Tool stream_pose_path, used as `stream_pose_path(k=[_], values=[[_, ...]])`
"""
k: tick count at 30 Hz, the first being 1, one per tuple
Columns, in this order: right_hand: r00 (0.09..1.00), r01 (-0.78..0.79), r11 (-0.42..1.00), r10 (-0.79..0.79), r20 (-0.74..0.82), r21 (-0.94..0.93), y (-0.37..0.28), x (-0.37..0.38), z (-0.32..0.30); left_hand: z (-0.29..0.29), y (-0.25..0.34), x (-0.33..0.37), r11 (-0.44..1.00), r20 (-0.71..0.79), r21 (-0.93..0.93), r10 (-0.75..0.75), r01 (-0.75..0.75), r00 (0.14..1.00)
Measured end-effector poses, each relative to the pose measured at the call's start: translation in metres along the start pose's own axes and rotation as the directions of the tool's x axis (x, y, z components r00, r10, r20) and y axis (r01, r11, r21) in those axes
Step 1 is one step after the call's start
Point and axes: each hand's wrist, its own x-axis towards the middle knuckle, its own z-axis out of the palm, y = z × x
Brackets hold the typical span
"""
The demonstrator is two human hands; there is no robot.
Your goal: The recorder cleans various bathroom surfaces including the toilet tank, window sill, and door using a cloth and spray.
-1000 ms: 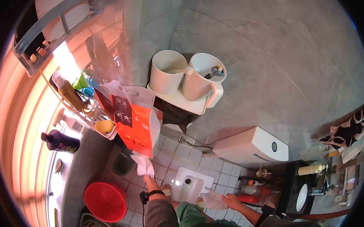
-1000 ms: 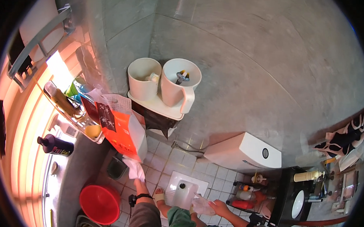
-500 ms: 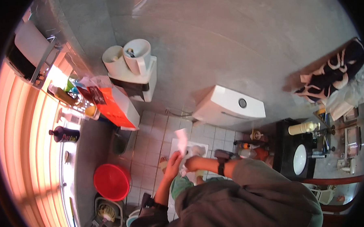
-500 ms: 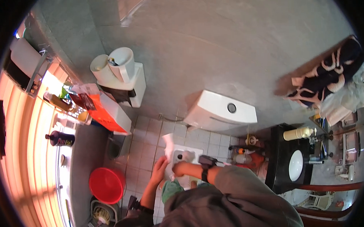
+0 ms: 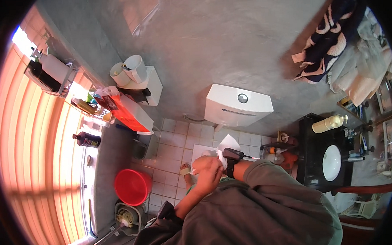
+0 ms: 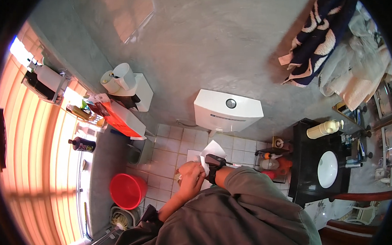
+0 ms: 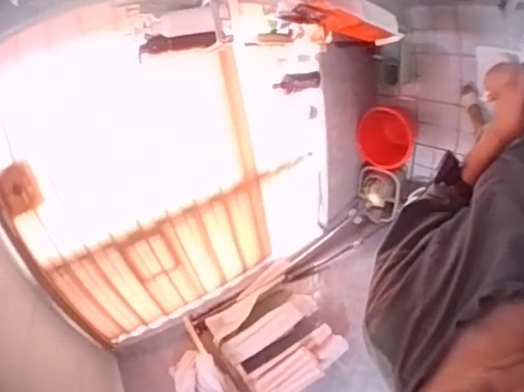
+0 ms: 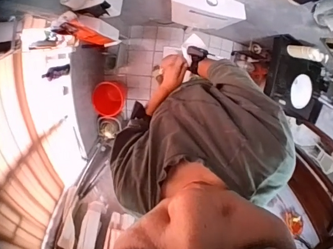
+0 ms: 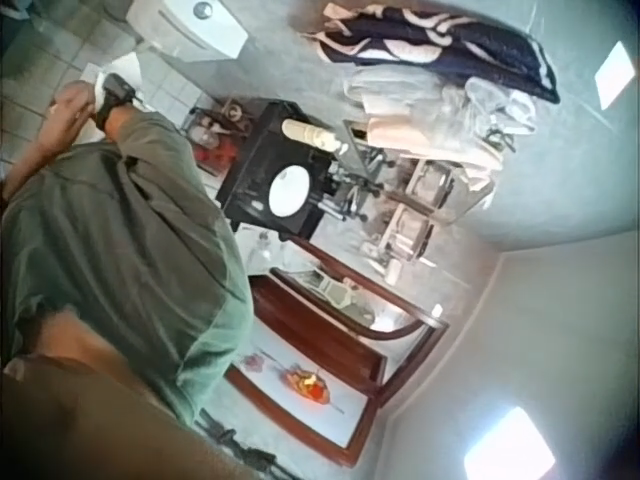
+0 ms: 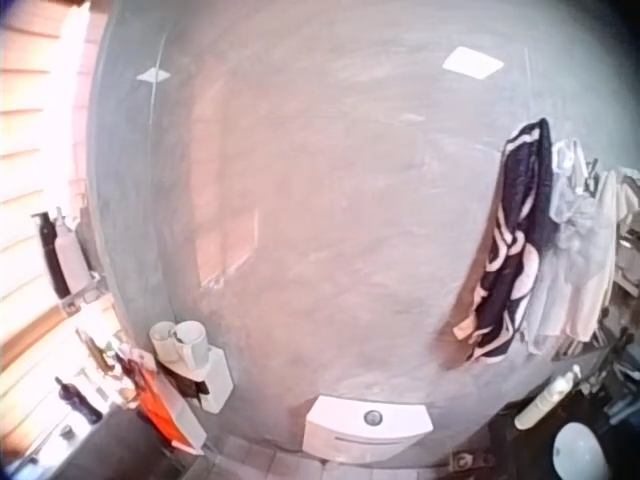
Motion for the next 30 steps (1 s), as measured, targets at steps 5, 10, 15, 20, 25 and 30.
stream_pose_path(k=[5, 10, 15, 20, 25, 30], values=[[0.98, 0.164, 0.986, -0.161, -0.115, 0.014, 0.002, -0.024, -0.013, -0.018, 0.021, -0.018, 0.997, 0.213, 0.053, -0.059, 0.048, 0.975], [0.619, 0.278, 0.96, -0.203, -0.759, -0.03, 0.084, 0.008, 0.049, -0.04, 0.002, -0.002, 0.917, -0.088, -0.207, -0.364, 0.34, 0.927], [0.647, 0.338, 0.936, -0.304, -0.7, -0.095, 0.099, 0.004, 0.063, -0.025, -0.055, 0.017, 0.864, -0.023, -0.411, -0.329, 0.291, 0.944], [0.669, 0.363, 0.92, -0.368, -0.645, -0.148, 0.127, -0.014, 0.094, -0.004, -0.013, 0.056, 0.475, 0.396, -0.674, -0.415, 0.566, 0.819], [0.689, 0.386, 0.906, -0.41, -0.598, -0.176, 0.148, -0.015, 0.096, 0.011, -0.016, 0.064, 0.473, 0.39, -0.712, -0.348, 0.519, 0.853], [0.708, 0.393, 0.899, -0.431, -0.559, -0.195, 0.167, -0.011, 0.12, 0.013, -0.013, 0.063, 0.724, 0.305, -0.444, -0.432, 0.528, 0.849]])
